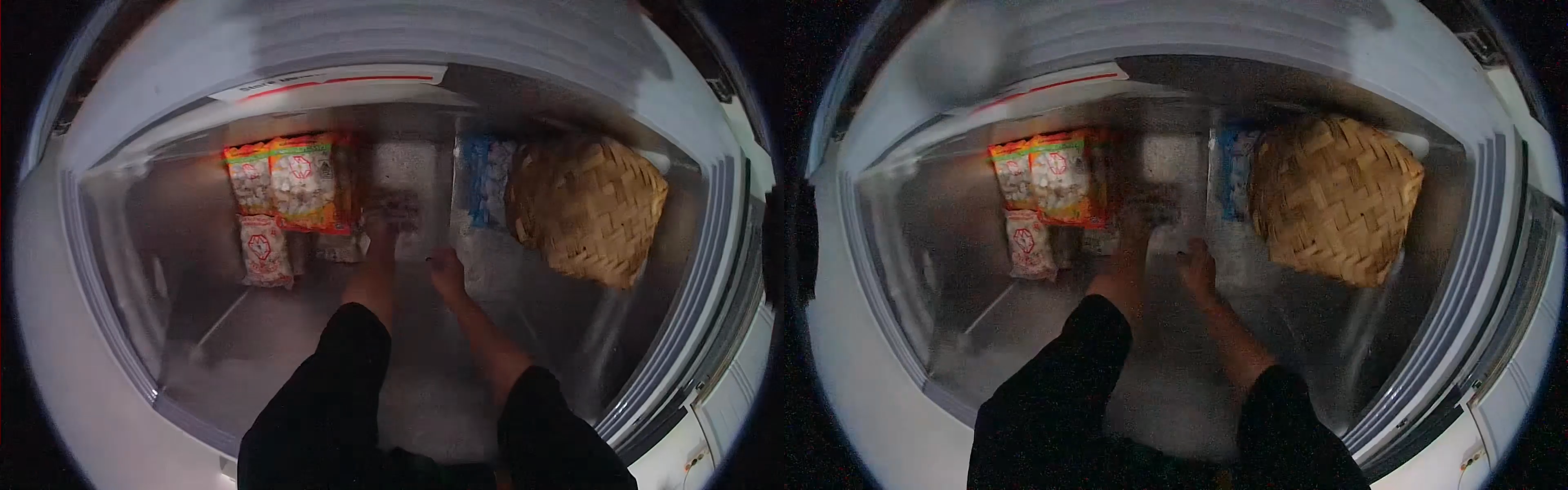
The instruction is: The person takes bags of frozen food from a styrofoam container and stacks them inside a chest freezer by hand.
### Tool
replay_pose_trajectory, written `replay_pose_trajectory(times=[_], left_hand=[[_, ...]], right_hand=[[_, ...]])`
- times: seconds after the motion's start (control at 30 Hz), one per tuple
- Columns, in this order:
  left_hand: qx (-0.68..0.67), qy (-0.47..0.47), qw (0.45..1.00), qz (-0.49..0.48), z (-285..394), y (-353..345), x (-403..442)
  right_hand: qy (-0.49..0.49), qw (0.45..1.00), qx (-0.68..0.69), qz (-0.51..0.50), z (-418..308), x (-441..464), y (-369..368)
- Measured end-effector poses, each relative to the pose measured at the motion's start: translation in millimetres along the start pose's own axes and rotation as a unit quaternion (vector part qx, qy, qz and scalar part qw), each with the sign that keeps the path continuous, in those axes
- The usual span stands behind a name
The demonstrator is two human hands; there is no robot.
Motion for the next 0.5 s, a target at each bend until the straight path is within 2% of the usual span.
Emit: replay_pose_trajectory(times=[0.07, 0.2, 0.27, 0.3, 0.33, 0.4, 0.43, 0.5], left_hand=[[0.013, -0.023, 0.999, -0.027, 4, 0, 24], [0.034, -0.044, 0.997, -0.051, -6, 14, 42], [-0.093, 0.067, 0.993, 0.012, -3, 9, 34], [-0.216, 0.171, 0.959, 0.07, -4, 6, 28], [-0.216, 0.172, 0.958, 0.073, -4, 2, 26], [-0.118, 0.15, 0.98, 0.058, -5, -6, 25], [-0.121, 0.151, 0.979, 0.06, -16, 2, 33], [-0.111, 0.113, 0.987, 0.014, -45, 22, 52]], right_hand=[[0.025, 0.999, 0.0, -0.021, -36, -12, 19], [-0.005, 1.0, 0.006, -0.018, -4, 10, 0], [0.021, 0.993, 0.085, -0.073, 16, 20, -9], [0.018, 0.993, 0.086, -0.075, 33, 25, -16], [0.014, 0.955, 0.269, -0.122, 42, 32, -22], [0.01, 0.883, 0.439, -0.164, 56, 42, -29], [0.011, 0.914, 0.371, -0.162, 53, 46, -27], [0.011, 0.941, 0.298, -0.16, 45, 48, -24]])
Point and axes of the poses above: each hand's wrist, its own x-axis towards the middle knuckle, its own y-axis out of the back of the hand, z = x × y, the point moved 2 cm from there along x, towards the middle knuckle, and after that the axes turned 8 degrees about -x, right-handed, at the moved point
